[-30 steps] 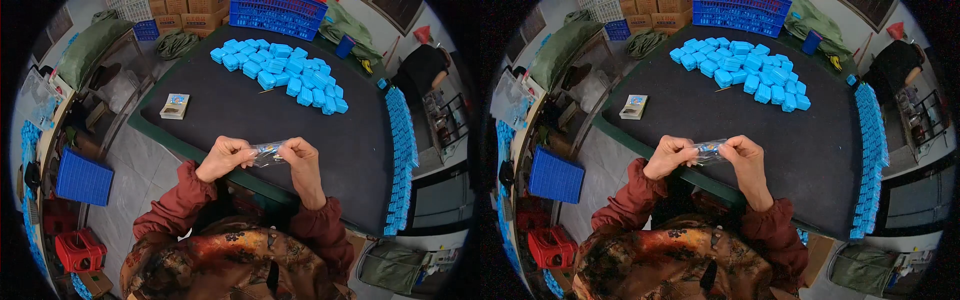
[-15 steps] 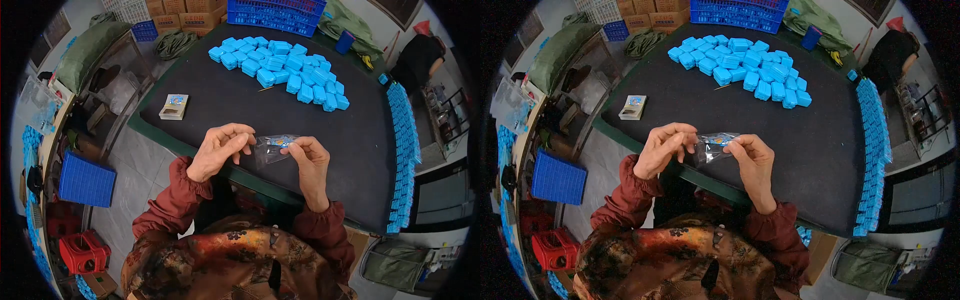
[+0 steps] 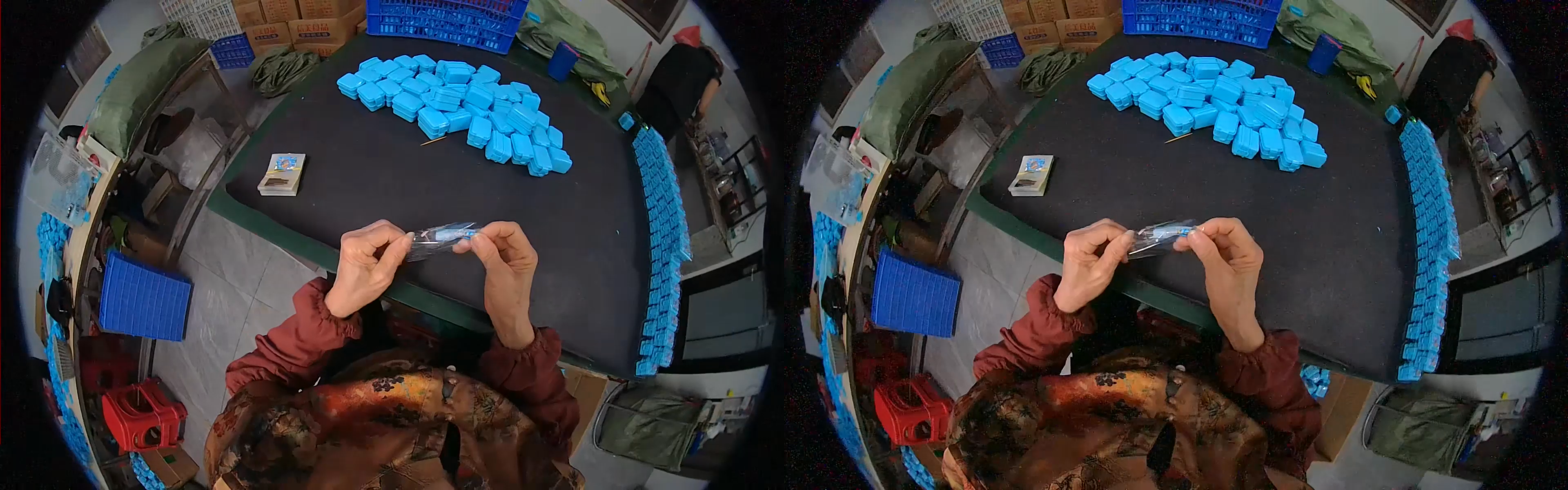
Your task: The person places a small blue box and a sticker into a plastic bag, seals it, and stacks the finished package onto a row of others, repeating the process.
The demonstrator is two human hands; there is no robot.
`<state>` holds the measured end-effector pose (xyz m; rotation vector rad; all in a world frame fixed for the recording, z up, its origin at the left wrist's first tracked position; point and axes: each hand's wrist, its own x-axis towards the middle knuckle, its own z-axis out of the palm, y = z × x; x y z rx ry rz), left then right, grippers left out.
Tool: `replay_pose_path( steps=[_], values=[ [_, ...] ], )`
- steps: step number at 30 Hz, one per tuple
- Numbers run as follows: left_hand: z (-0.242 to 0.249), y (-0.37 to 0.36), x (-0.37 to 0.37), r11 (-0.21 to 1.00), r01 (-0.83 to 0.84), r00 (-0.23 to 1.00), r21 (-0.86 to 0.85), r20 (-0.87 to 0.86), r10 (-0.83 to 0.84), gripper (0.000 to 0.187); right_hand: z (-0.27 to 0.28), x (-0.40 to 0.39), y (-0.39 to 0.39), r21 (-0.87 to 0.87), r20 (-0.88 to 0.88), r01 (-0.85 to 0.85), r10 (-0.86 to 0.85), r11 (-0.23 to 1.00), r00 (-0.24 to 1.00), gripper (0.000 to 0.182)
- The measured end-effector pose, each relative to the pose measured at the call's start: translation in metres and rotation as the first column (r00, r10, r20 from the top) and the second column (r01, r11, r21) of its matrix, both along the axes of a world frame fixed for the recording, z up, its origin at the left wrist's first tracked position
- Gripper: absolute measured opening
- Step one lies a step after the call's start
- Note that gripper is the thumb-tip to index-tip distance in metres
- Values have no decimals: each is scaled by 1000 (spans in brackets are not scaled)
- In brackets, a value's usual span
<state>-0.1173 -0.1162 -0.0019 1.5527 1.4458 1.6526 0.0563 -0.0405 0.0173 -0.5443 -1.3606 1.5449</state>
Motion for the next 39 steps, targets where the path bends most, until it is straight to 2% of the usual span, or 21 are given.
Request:
replay_pose_path(
  steps=[3, 5, 6, 8, 9, 13, 15, 16, 20, 23, 24, 25, 26, 27, 29, 30, 32, 33, 35, 37, 39],
  values=[
    [-2, 0, 1, 997, -75, 995, -21, -60, 73, 6, 2, -3, -5, -25, -58, -124, 122, 992, 991, 4],
    [-1, 1, 2, 968, 217, 885, -123, 444, -142, 6, -7, 2, -2, -55, -57, -197, 194, 979, 979, 5],
    [0, 3, -1, 968, 217, 885, -124, 444, -141, 6, -8, 3, -2, -85, -57, -268, 264, 960, 963, 7],
    [1, 7, -10, 896, 428, 829, -118, 446, -338, 14, -5, 3, -7, -89, 0, -298, 299, 951, 954, 6],
    [6, 8, -10, 874, 450, 828, -185, 452, -331, 11, -2, 3, -9, -94, 60, -326, 332, 941, 941, 6],
    [11, 16, -4, 851, 485, 817, -200, 450, -360, 8, 0, 3, -11, -129, 127, -352, 367, 927, 921, 8],
    [10, 23, -1, 907, 363, 882, -211, 391, -263, 6, 2, 7, -11, -126, 331, -364, 385, 923, 861, 9],
    [9, 27, -3, 907, 365, 882, -210, 388, -266, 6, -1, 10, -10, -123, 330, -362, 382, 924, 863, 9],
    [2, 50, -31, 809, 545, 819, -219, 346, -458, 11, -12, 22, -7, 19, 109, -302, 298, 953, 948, 11],
    [24, 80, -61, 451, 828, 558, -332, 415, -718, 34, -12, 32, 1, 71, 2, -221, 221, 973, 975, 12],
    [32, 96, -70, 505, 791, 606, -344, 337, -720, 38, -12, 37, 5, 69, -23, -180, 182, 981, 983, 13],
    [41, 112, -73, 668, 641, 764, -378, 224, -606, 38, -15, 41, 10, 70, -29, -173, 176, 982, 984, 13],
    [40, 139, -76, 823, 413, 904, -391, 63, -423, 39, -19, 47, 14, 46, 5, -99, 99, 994, 995, 15],
    [27, 176, -87, 932, 216, 935, -292, -214, -284, 44, -21, 51, 18, 25, 42, -23, 22, 999, 999, 16],
    [18, 234, -103, 998, -17, 807, -65, -590, -25, 50, -19, 58, 22, 4, 48, 26, -26, 1000, 998, 18],
    [10, 252, -100, 998, -9, 807, -64, -590, -31, 50, -18, 62, 23, -22, 59, 66, -65, 998, 996, 21],
    [0, 282, -87, 922, -384, 560, -51, -807, 189, 52, -19, 72, 24, -74, 77, 131, -125, 989, 989, 22],
    [-1, 288, -84, 926, -373, 566, -54, -804, 181, 52, -19, 79, 25, -130, 101, 187, -175, 974, 979, 24],
    [-6, 295, -79, 901, -406, 415, -150, -909, 35, 51, -31, 93, 32, -165, 77, 196, -185, 967, 980, 23],
    [-9, 292, -78, 910, -395, 433, -125, -899, 65, 49, -36, 98, 35, -200, 46, 195, -190, 960, 981, 21],
    [-15, 290, -82, 976, -212, 707, 55, -680, 192, 50, -34, 95, 41, -276, -33, 158, -174, 948, 984, 21]
  ],
)
